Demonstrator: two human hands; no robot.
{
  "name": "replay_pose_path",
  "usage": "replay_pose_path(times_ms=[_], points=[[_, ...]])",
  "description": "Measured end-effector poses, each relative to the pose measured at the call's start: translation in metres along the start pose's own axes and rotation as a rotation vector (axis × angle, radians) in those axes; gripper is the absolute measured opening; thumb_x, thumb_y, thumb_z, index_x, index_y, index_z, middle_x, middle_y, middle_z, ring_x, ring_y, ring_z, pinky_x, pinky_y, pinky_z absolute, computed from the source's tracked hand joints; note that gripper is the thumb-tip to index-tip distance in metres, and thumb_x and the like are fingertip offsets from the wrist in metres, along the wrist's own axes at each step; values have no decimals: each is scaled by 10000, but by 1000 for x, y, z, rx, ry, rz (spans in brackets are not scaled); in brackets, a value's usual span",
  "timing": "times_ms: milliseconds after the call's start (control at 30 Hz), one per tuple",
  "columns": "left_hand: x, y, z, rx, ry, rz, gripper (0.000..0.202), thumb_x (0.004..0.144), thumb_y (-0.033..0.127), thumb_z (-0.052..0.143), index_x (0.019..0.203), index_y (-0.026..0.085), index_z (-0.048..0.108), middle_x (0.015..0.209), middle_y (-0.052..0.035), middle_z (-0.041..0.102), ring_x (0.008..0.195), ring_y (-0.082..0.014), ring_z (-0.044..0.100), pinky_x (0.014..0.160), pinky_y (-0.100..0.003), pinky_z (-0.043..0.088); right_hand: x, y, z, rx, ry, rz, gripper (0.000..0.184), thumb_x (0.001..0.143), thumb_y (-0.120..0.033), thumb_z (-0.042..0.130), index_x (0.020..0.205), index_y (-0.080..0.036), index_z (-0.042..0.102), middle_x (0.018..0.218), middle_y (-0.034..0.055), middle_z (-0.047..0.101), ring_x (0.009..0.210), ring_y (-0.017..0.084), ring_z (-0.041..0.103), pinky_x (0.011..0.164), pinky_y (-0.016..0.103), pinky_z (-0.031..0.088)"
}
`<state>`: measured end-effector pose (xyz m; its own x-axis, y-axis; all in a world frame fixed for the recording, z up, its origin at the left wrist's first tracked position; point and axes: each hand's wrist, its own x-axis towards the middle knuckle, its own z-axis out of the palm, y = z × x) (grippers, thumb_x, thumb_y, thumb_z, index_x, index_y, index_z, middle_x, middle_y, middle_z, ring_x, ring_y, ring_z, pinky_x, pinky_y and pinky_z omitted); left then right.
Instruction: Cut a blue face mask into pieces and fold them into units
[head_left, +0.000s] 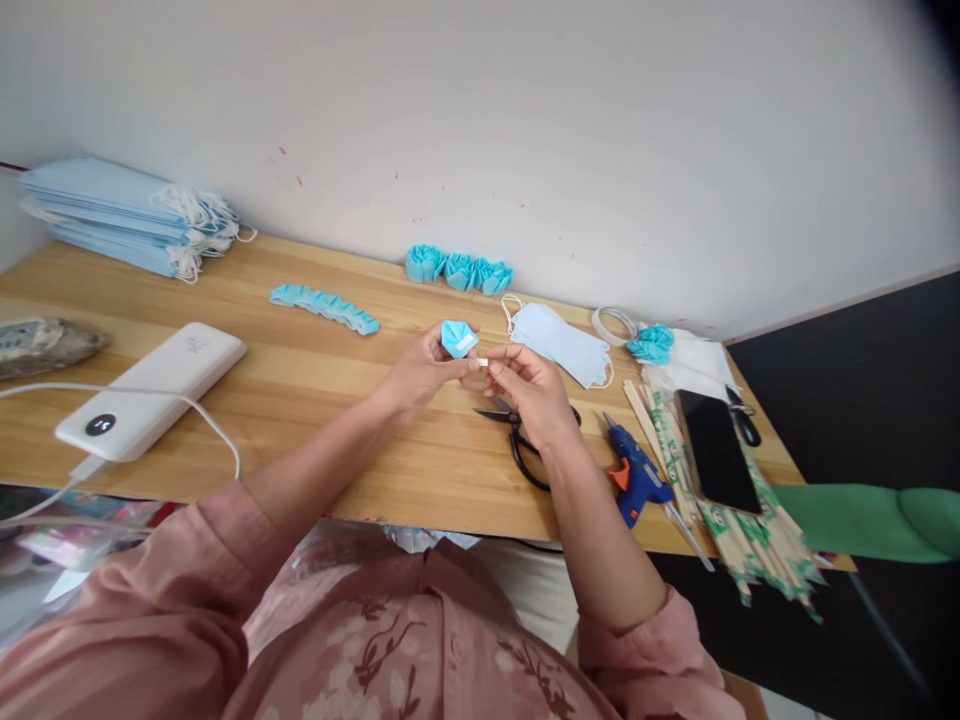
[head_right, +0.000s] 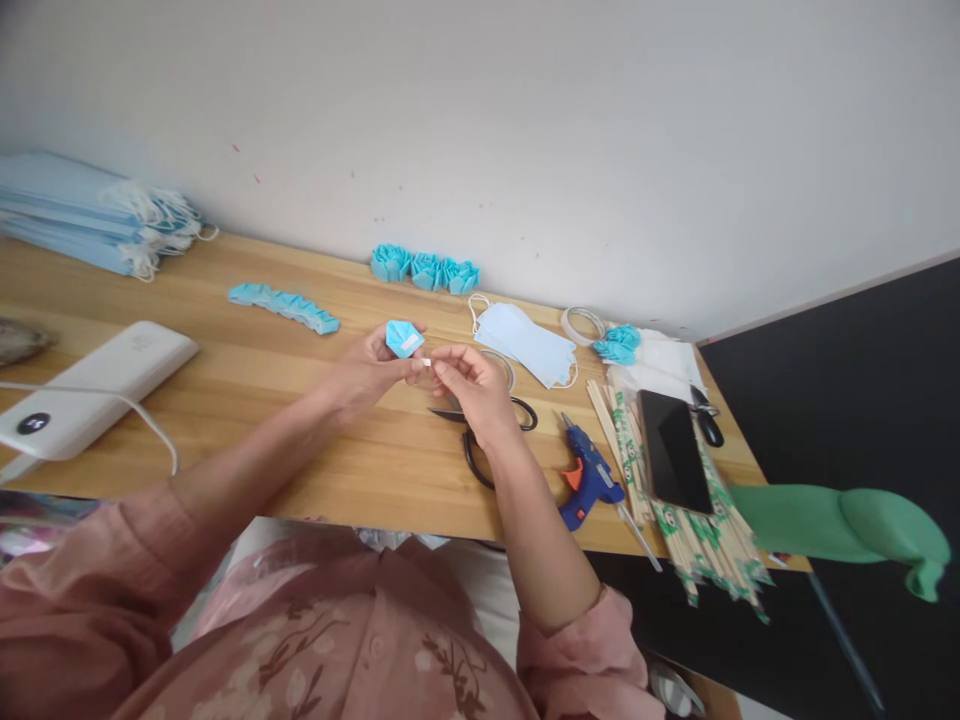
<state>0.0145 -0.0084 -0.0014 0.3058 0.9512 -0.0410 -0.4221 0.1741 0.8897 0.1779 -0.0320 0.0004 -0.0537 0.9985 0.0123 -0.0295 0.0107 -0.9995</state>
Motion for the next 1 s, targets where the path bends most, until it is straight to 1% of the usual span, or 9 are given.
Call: replay_pose_path(times_ms=[133, 267, 400, 600, 700, 767, 867, 933, 1000], points=[[0, 0, 0, -57, -9, -62, 509, 607, 176, 866, 1057, 165, 629, 763, 42, 580, 649, -77, 503, 621, -256, 399, -4, -2, -2, -325, 60, -257, 150, 853, -336, 647, 957, -247, 709, 935, 23, 731, 817, 170, 662, 704, 310, 560], [-1, 2, 0, -117, 9, -108, 517, 608, 144, 858, 1073, 167, 634, 759, 42, 576, 644, -74, 504, 627, -260, 388, -7, -7, -5, -674, 92, -548, 151, 910, -267, 588, 967, -265, 728, 981, 59, 739, 904, 210, 660, 785, 368, 553], [-2, 3, 0, -135, -21, -133, 502, 620, 124, 837, 1075, 167, 631, 736, 43, 581, 635, -76, 503, 645, -267, 391, -5, -4, -7, -785, 59, -658, 146, 940, -284, 588, 934, -276, 734, 947, 55, 749, 897, 220, 667, 824, 391, 533], [-3, 3, -1, -110, -66, -156, 492, 642, 133, 827, 1091, 172, 630, 742, 44, 581, 619, -75, 506, 657, -278, 393, -2, -2, -11, -844, 9, -675, 183, 976, -293, 531, 895, -261, 692, 902, 46, 730, 878, 213, 643, 815, 372, 499], [-3, 5, -1, -92, -88, -163, 503, 647, 152, 829, 1102, 163, 615, 745, 38, 587, 619, -80, 513, 651, -280, 396, -3, -6, -14, -845, 49, -664, 213, 980, -301, 502, 850, -243, 660, 856, 49, 704, 850, 213, 619, 810, 371, 482], [-3, 6, 0, -53, -100, -150, 522, 648, 157, 820, 1121, 155, 598, 744, 36, 595, 615, -84, 519, 645, -280, 404, -5, -9, -16, -775, 143, -590, 198, 971, -327, 508, 861, -238, 646, 874, 49, 700, 862, 212, 625, 819, 371, 491], [-4, 6, 0, 79, -132, -115, 571, 669, 154, 788, 1197, 147, 570, 736, 43, 601, 606, -84, 520, 649, -277, 418, -8, -15, -19, -536, 249, -423, 204, 969, -397, 507, 950, -236, 631, 966, 53, 713, 893, 200, 656, 786, 346, 530], [-5, 6, 0, 171, -163, -89, 614, 698, 167, 768, 1269, 142, 544, 721, 47, 598, 606, -88, 520, 653, -273, 419, -10, -19, -20, -421, 217, -342, 238, 967, -433, 504, 1033, -239, 625, 1006, 56, 721, 896, 190, 670, 750, 325, 546], [-7, 5, 0, 230, -205, -74, 656, 725, 189, 752, 1335, 144, 514, 710, 45, 599, 611, -98, 529, 652, -273, 419, -11, -22, -19, -413, 143, -285, 268, 953, -432, 529, 1134, -252, 610, 1026, 57, 729, 920, 189, 677, 750, 319, 549]])
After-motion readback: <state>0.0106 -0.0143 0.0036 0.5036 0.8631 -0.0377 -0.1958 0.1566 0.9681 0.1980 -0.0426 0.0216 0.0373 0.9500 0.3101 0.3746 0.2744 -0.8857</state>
